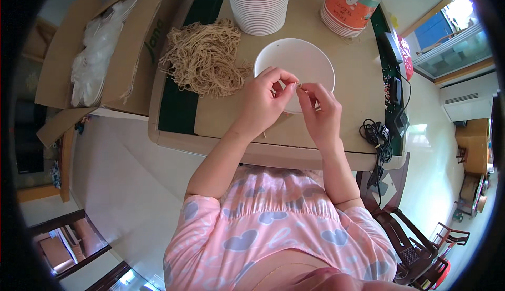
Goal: Threading and tying strings onto paper bowls for assembly in a packaging environment.
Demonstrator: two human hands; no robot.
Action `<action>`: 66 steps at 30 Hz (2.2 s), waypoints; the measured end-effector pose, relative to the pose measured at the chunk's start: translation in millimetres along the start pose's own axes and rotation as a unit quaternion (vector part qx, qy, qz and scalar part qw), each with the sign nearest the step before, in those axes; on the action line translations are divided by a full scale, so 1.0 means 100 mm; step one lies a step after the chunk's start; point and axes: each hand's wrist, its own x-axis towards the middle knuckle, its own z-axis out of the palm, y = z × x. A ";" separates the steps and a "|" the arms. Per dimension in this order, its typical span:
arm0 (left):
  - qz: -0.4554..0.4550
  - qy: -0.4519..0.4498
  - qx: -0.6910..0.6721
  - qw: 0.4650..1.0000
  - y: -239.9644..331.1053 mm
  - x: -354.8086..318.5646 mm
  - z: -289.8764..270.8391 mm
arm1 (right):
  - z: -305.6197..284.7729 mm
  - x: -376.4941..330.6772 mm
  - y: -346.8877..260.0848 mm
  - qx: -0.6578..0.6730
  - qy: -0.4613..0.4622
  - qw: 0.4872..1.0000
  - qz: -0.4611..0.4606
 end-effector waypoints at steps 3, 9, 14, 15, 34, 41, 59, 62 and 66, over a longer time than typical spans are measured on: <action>-0.005 -0.007 -0.009 1.000 -0.01 -0.01 -0.02 | 0.01 0.00 0.02 -0.006 0.003 1.000 -0.007; 0.000 -0.006 -0.039 0.999 -0.01 -0.02 -0.02 | 0.01 -0.01 0.03 -0.005 0.008 1.000 -0.007; 0.033 -0.009 0.012 0.999 0.01 -0.01 0.01 | 0.01 0.00 0.03 -0.017 0.006 1.000 -0.023; 0.048 -0.007 0.021 0.999 0.00 -0.01 0.02 | 0.00 0.00 0.02 -0.018 0.006 1.000 -0.020; 0.094 0.045 0.055 0.993 -0.02 0.00 0.10 | -0.04 0.01 0.02 -0.056 -0.015 0.997 -0.047; 0.102 0.054 0.056 0.992 0.03 0.00 0.09 | -0.08 0.00 0.02 -0.034 -0.045 0.998 0.004; 0.117 -0.064 0.172 0.976 0.60 0.06 0.04 | -0.37 0.17 0.07 0.311 -0.090 0.942 0.092; 0.068 -0.122 0.230 0.963 0.60 0.03 -0.09 | -0.39 0.14 0.13 0.200 -0.074 0.977 0.012; -0.033 -0.164 0.106 0.980 0.66 0.03 -0.12 | -0.44 0.04 0.12 0.179 -0.077 0.981 -0.022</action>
